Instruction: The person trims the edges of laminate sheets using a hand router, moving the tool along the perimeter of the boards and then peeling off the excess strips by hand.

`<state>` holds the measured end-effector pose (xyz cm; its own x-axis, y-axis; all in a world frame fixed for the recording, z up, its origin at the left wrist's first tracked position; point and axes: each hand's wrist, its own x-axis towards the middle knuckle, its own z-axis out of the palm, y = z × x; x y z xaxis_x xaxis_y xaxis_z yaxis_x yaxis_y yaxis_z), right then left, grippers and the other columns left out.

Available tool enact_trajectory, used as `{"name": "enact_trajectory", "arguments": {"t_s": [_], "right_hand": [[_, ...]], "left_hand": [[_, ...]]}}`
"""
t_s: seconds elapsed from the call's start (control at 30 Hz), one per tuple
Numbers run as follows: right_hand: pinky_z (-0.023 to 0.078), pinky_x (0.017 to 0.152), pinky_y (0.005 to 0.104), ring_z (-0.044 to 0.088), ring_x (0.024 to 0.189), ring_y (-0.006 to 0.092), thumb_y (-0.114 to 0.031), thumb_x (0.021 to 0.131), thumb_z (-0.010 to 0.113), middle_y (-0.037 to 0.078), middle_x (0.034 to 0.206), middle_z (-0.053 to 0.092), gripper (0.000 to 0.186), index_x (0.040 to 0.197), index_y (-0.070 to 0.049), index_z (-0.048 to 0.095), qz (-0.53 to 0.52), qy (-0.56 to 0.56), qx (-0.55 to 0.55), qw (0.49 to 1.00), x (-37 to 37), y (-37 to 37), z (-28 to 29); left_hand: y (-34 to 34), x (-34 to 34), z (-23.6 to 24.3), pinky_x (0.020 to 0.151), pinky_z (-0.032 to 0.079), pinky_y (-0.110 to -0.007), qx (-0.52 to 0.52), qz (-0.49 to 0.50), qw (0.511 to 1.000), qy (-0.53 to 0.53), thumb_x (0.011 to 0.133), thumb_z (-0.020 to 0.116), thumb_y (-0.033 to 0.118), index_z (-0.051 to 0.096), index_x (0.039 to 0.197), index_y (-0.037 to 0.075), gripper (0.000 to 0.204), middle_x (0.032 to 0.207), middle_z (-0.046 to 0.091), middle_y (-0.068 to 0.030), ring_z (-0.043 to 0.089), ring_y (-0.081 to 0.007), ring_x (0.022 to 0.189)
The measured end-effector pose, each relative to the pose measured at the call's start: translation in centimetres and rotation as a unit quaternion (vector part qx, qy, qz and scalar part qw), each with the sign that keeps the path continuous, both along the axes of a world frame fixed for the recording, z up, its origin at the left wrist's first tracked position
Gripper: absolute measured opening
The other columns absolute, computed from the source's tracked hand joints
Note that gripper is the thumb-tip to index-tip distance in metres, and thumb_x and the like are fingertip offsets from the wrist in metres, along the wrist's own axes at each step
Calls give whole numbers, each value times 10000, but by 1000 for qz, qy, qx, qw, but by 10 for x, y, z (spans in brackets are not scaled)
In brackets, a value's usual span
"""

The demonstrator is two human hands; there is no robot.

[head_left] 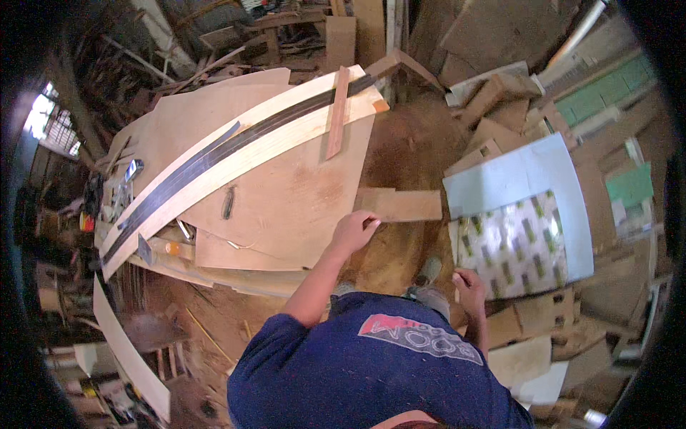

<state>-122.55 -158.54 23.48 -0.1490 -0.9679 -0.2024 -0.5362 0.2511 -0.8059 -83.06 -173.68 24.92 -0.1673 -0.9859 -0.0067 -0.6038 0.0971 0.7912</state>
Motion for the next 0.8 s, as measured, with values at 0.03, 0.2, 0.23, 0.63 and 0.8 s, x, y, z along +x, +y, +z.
{"name": "enact_trajectory", "arguments": {"t_s": [0.03, 0.2, 0.23, 0.63, 0.8], "right_hand": [[545, 885, 330, 689, 969, 170, -247, 982, 745, 84, 1037, 750, 299, 1163, -10, 741, 13, -39, 9, 999, -9, -38, -2], [548, 857, 285, 675, 932, 117, -136, 1007, 705, 48, 1011, 737, 250, 1192, 33, 704, 125, -113, 15, 986, -50, -198, 23], [558, 866, 293, 686, 934, 127, -121, 1009, 696, 58, 1015, 739, 248, 1202, 35, 701, 152, -106, 1, 983, -59, -222, 23], [559, 837, 299, 689, 919, 124, -163, 1000, 710, 64, 965, 745, 240, 1152, 22, 717, 327, -37, 53, 943, -40, -397, 29], [571, 844, 303, 712, 908, 148, -178, 978, 742, 81, 979, 757, 243, 1123, 16, 731, 375, -60, 128, 916, -45, -457, 9]], "left_hand": [[-2, -5, -5, 841, 582, -406, 24, 43, 999, -18, 959, 707, 303, 765, 1075, 91, 249, 1005, 771, -127, 744, -303, 921], [2, -48, 11, 828, 588, -399, 37, 200, 978, -52, 944, 738, 273, 763, 1062, 87, 222, 980, 774, -145, 754, -296, 922], [0, -58, 10, 824, 589, -397, 45, 231, 971, -30, 945, 742, 264, 760, 1057, 81, 216, 968, 774, -150, 756, -297, 918], [-202, -9, -20, 892, 565, -458, -16, 441, 889, -119, 951, 709, 294, 674, 1218, 55, 360, 1164, 715, -193, 711, -350, 1058], [-282, 6, -59, 947, 562, -496, -10, 508, 842, -183, 954, 697, 270, 570, 1373, 82, 477, 1408, 619, -178, 647, -391, 1218]]}}
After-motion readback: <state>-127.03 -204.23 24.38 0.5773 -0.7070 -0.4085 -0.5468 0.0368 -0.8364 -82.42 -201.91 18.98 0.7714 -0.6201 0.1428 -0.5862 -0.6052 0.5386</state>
